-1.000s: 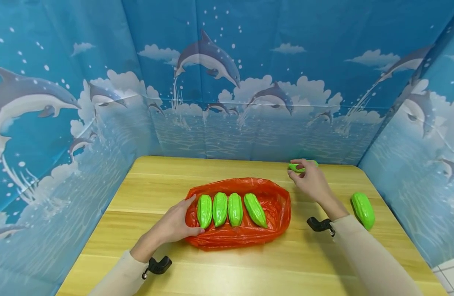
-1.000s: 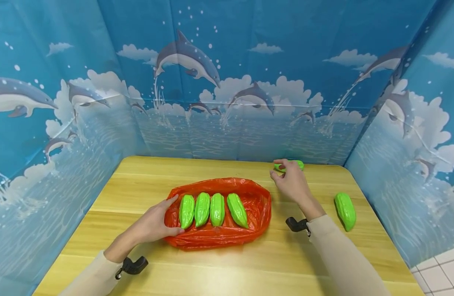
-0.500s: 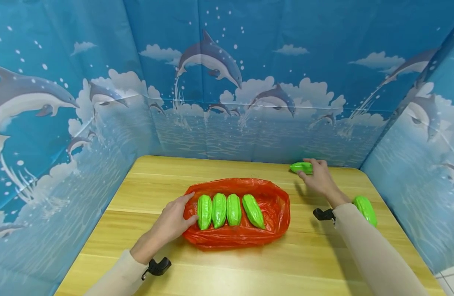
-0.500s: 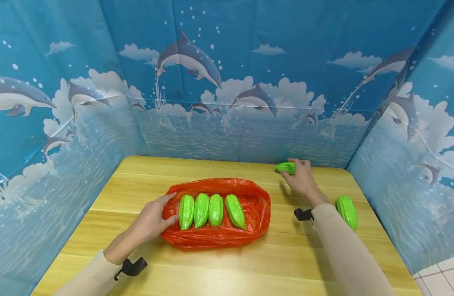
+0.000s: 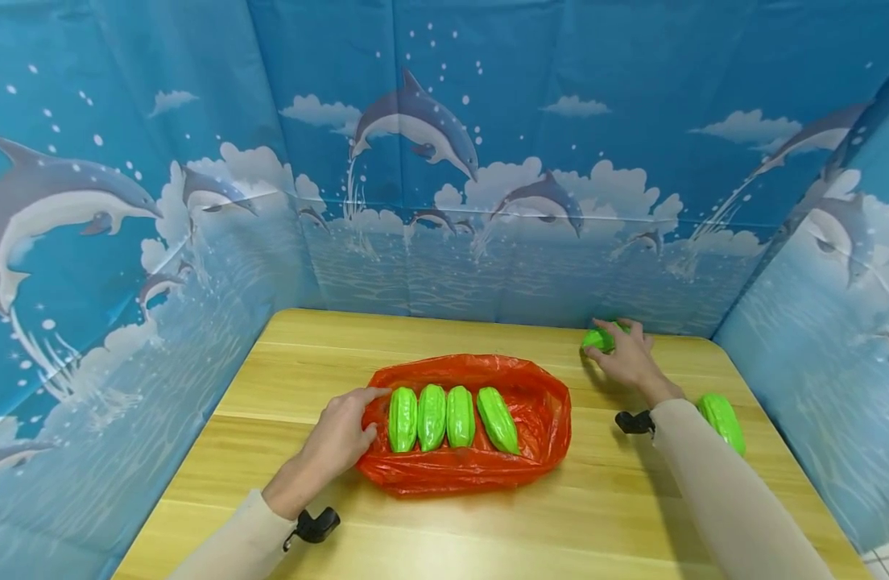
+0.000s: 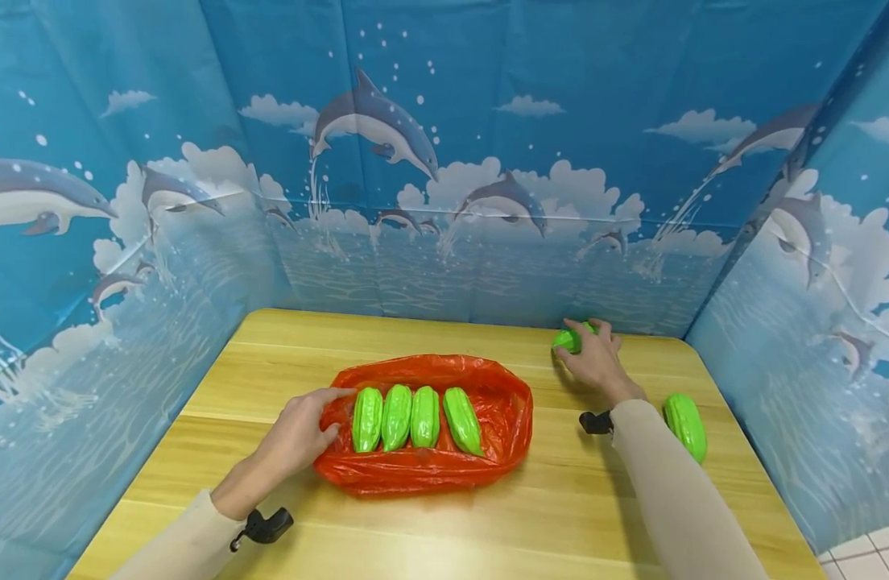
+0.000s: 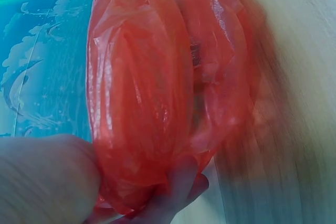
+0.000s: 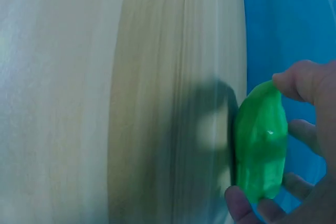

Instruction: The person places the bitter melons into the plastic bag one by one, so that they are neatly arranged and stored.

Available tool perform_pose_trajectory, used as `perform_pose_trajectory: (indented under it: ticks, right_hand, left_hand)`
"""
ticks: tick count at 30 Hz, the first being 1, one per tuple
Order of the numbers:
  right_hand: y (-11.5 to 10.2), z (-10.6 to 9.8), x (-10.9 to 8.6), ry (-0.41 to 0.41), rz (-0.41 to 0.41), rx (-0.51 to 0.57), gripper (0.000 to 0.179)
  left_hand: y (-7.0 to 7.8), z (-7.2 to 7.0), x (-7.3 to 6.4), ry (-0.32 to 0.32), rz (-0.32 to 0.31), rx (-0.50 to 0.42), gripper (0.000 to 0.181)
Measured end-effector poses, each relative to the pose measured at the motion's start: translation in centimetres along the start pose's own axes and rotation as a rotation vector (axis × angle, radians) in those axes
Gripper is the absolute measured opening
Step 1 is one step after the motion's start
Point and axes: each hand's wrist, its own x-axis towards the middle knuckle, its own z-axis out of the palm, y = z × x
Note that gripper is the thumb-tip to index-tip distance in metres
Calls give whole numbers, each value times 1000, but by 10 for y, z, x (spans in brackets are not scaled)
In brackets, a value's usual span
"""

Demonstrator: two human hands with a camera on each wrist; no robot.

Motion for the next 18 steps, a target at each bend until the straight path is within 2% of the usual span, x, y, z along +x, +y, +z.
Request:
perform_pose_trajectory:
  ticks: [10,18]
  right_hand:
    - [18,3,-7,31,-21,79,69]
    - [17,0,-15,77,-80,92,47]
  left_hand:
    - [1,-1,-2,-61,-7,-45,61]
    - [-2,-1,0,-112,-17,-70,67]
